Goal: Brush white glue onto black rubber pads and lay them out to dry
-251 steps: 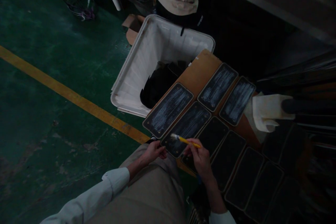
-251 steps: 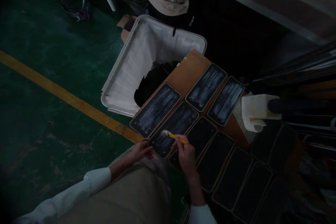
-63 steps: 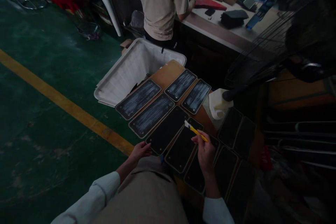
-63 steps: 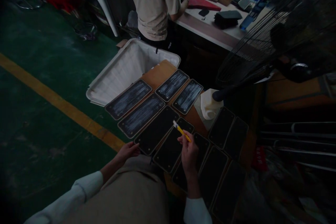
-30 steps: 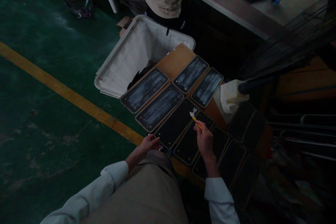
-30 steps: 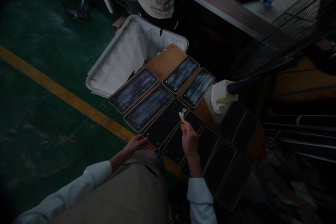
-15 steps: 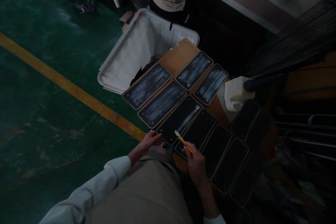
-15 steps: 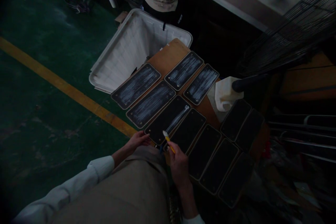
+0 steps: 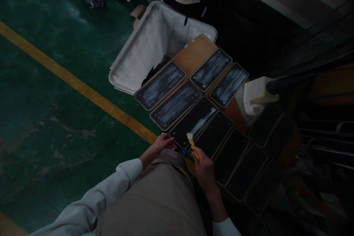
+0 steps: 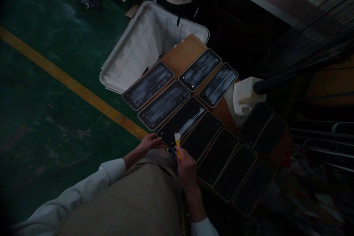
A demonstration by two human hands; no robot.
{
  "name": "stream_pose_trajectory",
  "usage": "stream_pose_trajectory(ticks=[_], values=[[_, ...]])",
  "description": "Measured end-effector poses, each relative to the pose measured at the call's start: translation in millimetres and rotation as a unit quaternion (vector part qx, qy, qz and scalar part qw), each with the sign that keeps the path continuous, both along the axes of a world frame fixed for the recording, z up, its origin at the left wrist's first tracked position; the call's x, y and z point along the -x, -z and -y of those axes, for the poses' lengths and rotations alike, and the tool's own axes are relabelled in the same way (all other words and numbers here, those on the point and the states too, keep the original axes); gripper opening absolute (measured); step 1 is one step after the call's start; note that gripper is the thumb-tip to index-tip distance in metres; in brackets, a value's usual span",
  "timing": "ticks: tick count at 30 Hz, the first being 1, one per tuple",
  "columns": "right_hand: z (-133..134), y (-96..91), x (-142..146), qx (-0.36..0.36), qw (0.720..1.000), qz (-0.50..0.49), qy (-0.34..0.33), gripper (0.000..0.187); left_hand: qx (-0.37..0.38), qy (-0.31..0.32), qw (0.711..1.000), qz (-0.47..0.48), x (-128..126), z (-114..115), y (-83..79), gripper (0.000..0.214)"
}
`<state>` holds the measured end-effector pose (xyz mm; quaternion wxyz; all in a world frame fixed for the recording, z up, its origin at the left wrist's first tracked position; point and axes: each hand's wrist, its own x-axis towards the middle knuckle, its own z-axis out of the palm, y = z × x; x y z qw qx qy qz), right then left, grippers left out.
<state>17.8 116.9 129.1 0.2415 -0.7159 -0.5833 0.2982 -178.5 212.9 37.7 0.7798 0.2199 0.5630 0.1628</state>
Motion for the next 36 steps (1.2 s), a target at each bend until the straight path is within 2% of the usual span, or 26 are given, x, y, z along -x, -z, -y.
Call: stream_pose_trajectory(ticks=[4, 7, 11, 16, 19, 21, 24, 26, 32, 34, 36], values=[[28, -14.0, 25, 0.033, 0.999, -0.038, -0.020, 0.025, 0.002, 0.006, 1.000, -0.003, 1, 0, 2.5, 0.042], [19, -20.2, 17, 0.039, 0.997, -0.060, 0.006, 0.025, 0.001, 0.009, 1.000, 0.005, 1, 0, 2.3, 0.046], [-27, -17.4, -25, -0.012, 0.997, -0.039, 0.065, 0.028, -0.005, 0.015, 1.000, 0.007, 2, 1, 1.8, 0.049], [-94, 0.9, -82, -0.091, 0.990, 0.047, 0.101, 0.032, -0.002, 0.015, 1.000, -0.015, 5, 1, 6.7, 0.049], [-119, 12.8, -98, -0.111, 0.985, 0.084, 0.101, 0.035, -0.005, 0.011, 1.000, -0.020, 6, 1, 9.8, 0.048], [-125, 17.9, -97, -0.105, 0.985, 0.101, 0.088, 0.036, -0.006, 0.008, 1.000, -0.018, 6, 1, 10.5, 0.046], [-115, 19.3, -80, -0.078, 0.990, 0.103, 0.056, 0.035, 0.003, 0.008, 1.000, -0.018, 6, 0, 10.0, 0.043], [-95, 16.9, -59, -0.058, 0.994, 0.088, 0.028, 0.032, 0.005, 0.011, 1.000, -0.021, 7, -1, 9.5, 0.042], [-13, 1.5, 13, 0.000, 0.999, 0.020, -0.039, 0.030, 0.000, 0.015, 1.000, -0.012, 8, -1, 10.4, 0.047], [3, -5.7, 29, 0.012, 0.999, -0.006, -0.050, 0.029, 0.002, 0.015, 1.000, -0.014, 8, -1, 10.9, 0.047], [7, -13.2, 35, 0.019, 0.998, -0.026, -0.047, 0.026, 0.004, 0.019, 1.000, -0.020, 8, -2, 11.0, 0.046]])
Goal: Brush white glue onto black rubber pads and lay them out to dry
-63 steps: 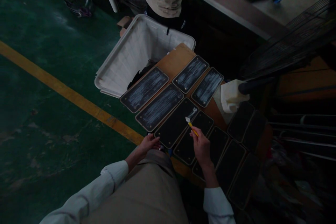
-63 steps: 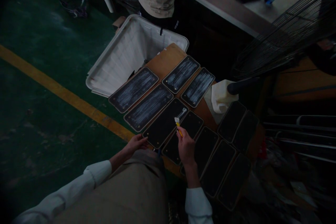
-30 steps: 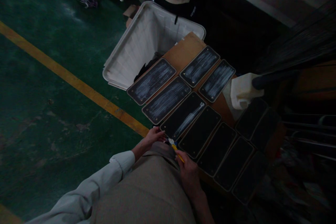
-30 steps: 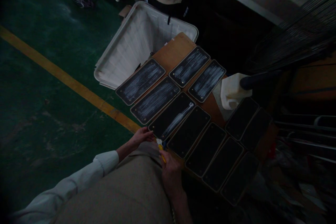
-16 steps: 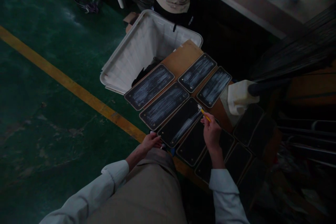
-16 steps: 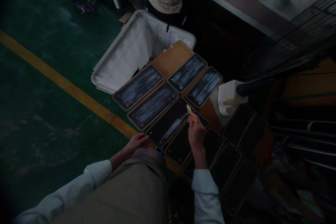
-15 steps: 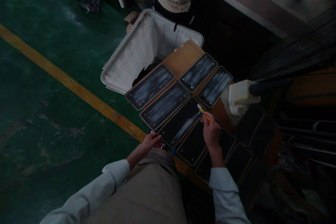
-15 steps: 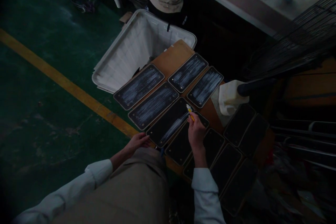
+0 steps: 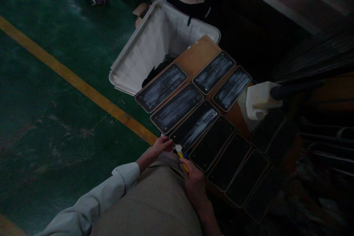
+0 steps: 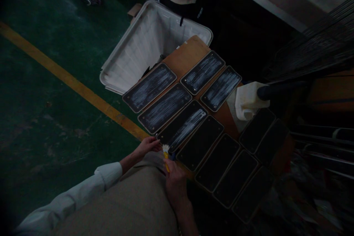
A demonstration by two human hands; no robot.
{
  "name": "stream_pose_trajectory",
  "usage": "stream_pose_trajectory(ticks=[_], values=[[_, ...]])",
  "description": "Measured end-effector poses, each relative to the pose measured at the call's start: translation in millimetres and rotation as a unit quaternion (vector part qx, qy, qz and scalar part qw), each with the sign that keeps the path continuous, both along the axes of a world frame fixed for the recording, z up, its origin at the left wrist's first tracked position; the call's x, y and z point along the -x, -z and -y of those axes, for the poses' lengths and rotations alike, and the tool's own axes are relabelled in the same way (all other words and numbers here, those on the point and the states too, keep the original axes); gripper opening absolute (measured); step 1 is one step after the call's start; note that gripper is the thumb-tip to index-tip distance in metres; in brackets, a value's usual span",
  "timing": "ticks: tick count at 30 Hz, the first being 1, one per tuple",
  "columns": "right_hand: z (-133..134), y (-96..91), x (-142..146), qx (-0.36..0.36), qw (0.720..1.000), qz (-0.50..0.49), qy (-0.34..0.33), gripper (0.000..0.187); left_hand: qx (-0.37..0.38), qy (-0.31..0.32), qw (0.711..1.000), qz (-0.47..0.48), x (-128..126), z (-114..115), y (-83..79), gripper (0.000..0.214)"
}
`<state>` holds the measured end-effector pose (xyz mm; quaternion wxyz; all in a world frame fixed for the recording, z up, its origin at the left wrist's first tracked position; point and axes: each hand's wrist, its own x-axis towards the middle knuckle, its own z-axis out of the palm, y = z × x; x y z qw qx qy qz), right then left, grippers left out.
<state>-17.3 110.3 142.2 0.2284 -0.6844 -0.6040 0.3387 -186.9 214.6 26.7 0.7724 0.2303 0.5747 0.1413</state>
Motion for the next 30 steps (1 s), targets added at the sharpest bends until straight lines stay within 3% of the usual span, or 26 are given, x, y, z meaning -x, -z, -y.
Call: stream_pose_trajectory(ticks=[5, 11, 15, 19, 27, 30], values=[[-43, -6.5, -35, -0.023, 0.998, -0.003, 0.059, 0.026, -0.001, -0.003, 1.000, -0.002, 1, -1, -3.3, 0.043], [-122, 19.7, -105, -0.111, 0.985, 0.083, 0.102, 0.030, 0.002, -0.009, 1.000, -0.005, 2, -1, -2.2, 0.042], [-147, 35.1, -118, -0.131, 0.978, 0.127, 0.105, 0.034, -0.005, -0.009, 1.000, -0.003, 4, 0, 1.9, 0.041], [-129, 36.8, -92, -0.101, 0.986, 0.122, 0.059, 0.032, -0.005, -0.012, 1.000, -0.003, 5, -1, 0.8, 0.039], [-28, 13.9, -6, -0.014, 0.999, 0.014, -0.026, 0.028, -0.003, -0.006, 1.000, 0.001, 6, -4, -1.2, 0.042], [-22, 3.9, -2, 0.010, 1.000, -0.014, -0.026, 0.025, -0.003, 0.003, 1.000, -0.002, 6, -4, -0.9, 0.045]])
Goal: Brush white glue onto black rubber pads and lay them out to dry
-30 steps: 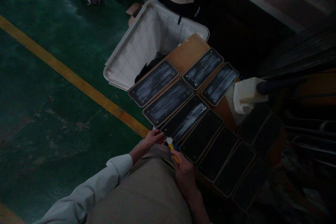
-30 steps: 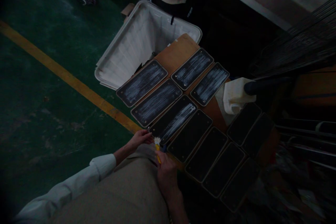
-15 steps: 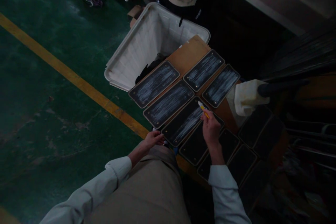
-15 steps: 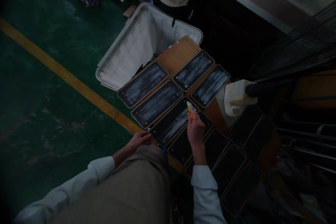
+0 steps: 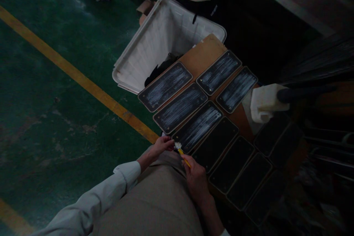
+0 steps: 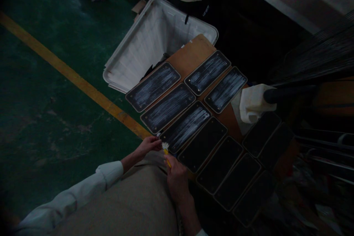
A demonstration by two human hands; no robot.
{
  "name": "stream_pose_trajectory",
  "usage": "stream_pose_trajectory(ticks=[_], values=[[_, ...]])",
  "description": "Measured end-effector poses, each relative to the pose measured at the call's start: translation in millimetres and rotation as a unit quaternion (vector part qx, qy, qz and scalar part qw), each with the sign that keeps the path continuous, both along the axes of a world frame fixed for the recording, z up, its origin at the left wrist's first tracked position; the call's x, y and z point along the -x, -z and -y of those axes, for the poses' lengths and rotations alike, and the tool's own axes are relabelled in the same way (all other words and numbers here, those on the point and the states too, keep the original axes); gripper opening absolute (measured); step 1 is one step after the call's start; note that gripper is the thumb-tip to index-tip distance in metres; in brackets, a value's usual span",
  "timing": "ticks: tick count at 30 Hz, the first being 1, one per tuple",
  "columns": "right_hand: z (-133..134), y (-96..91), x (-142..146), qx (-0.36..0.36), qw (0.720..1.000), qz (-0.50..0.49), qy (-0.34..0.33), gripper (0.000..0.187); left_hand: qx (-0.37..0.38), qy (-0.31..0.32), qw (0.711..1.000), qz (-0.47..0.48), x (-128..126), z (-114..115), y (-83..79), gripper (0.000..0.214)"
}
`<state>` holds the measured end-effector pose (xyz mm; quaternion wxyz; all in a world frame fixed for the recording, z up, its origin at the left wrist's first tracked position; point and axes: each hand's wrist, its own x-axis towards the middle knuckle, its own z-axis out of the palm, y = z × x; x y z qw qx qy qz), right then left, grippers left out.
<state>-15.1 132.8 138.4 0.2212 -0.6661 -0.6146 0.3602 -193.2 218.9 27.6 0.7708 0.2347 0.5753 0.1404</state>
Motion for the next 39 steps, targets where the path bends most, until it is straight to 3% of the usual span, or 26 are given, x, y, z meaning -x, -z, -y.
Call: stream_pose_trajectory(ticks=[5, 9, 12, 15, 21, 25, 28, 32, 36, 39], values=[[-51, -0.7, -42, -0.062, 0.996, 0.023, 0.066, 0.026, 0.005, 0.004, 1.000, -0.006, 0, -1, -1.6, 0.043], [-105, 14.8, -79, -0.128, 0.983, 0.101, 0.083, 0.029, 0.005, -0.001, 1.000, 0.005, 3, 0, -2.3, 0.045], [-124, 26.4, -87, -0.140, 0.977, 0.139, 0.086, 0.031, -0.005, 0.007, 1.000, 0.002, 5, 1, -1.3, 0.045], [-116, 30.5, -75, -0.122, 0.981, 0.139, 0.066, 0.031, -0.014, 0.008, 1.000, -0.003, 6, 1, -0.8, 0.044], [-39, 19.4, -15, -0.067, 0.994, 0.081, -0.037, 0.032, -0.012, 0.005, 1.000, 0.003, 6, -1, -2.8, 0.043], [-6, 5.8, 6, -0.017, 0.999, 0.000, -0.034, 0.027, -0.020, 0.018, 1.000, 0.003, 7, -2, -4.3, 0.041], [-13, -2.6, -11, -0.005, 0.999, -0.019, 0.033, 0.025, -0.011, 0.021, 1.000, 0.002, 6, -4, -4.7, 0.041], [-46, -4.4, -65, -0.060, 0.991, 0.038, 0.118, 0.027, 0.015, 0.017, 1.000, -0.008, 4, -5, -3.9, 0.043], [-80, 6.9, -113, -0.117, 0.976, 0.117, 0.141, 0.029, 0.020, 0.008, 1.000, -0.001, 3, -4, -2.6, 0.045], [-96, 20.7, -130, -0.125, 0.971, 0.145, 0.142, 0.030, 0.020, 0.004, 1.000, 0.008, 2, -2, -2.0, 0.044]])
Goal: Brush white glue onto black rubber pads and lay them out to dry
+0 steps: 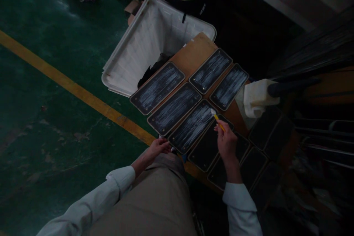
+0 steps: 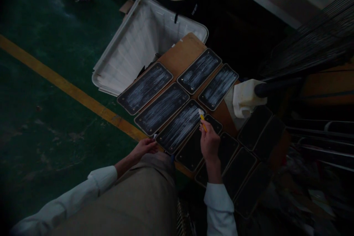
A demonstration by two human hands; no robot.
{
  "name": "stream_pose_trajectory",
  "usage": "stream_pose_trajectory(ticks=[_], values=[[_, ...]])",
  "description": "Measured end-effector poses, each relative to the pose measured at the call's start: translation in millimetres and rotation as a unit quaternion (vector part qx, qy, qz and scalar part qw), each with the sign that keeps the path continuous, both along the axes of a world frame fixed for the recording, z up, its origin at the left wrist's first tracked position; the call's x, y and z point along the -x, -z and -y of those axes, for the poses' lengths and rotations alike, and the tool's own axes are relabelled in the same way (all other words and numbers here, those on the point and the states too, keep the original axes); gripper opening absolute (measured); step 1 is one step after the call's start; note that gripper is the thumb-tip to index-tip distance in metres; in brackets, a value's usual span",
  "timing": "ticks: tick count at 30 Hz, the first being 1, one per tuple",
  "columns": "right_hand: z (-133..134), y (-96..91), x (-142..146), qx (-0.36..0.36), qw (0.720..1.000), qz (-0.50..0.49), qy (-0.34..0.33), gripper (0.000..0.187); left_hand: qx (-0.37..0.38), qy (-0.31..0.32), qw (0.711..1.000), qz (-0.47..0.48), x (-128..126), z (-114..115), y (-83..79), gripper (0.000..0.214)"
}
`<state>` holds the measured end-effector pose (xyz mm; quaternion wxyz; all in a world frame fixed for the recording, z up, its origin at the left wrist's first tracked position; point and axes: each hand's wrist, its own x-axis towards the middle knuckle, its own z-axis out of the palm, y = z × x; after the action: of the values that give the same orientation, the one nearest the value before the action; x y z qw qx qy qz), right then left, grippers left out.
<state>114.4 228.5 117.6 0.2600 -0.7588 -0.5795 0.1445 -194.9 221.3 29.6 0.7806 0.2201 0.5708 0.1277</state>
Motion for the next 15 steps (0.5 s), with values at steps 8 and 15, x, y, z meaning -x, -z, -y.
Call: stream_pose_trajectory(ticks=[8, 15], values=[[31, 7.4, 36, 0.066, 0.997, -0.038, -0.033, 0.029, 0.008, -0.013, 1.000, 0.010, 0, 1, -0.9, 0.037], [104, -21.7, 114, 0.144, 0.977, -0.141, -0.070, 0.026, 0.014, -0.019, 0.999, 0.028, 0, 2, 0.4, 0.038]])
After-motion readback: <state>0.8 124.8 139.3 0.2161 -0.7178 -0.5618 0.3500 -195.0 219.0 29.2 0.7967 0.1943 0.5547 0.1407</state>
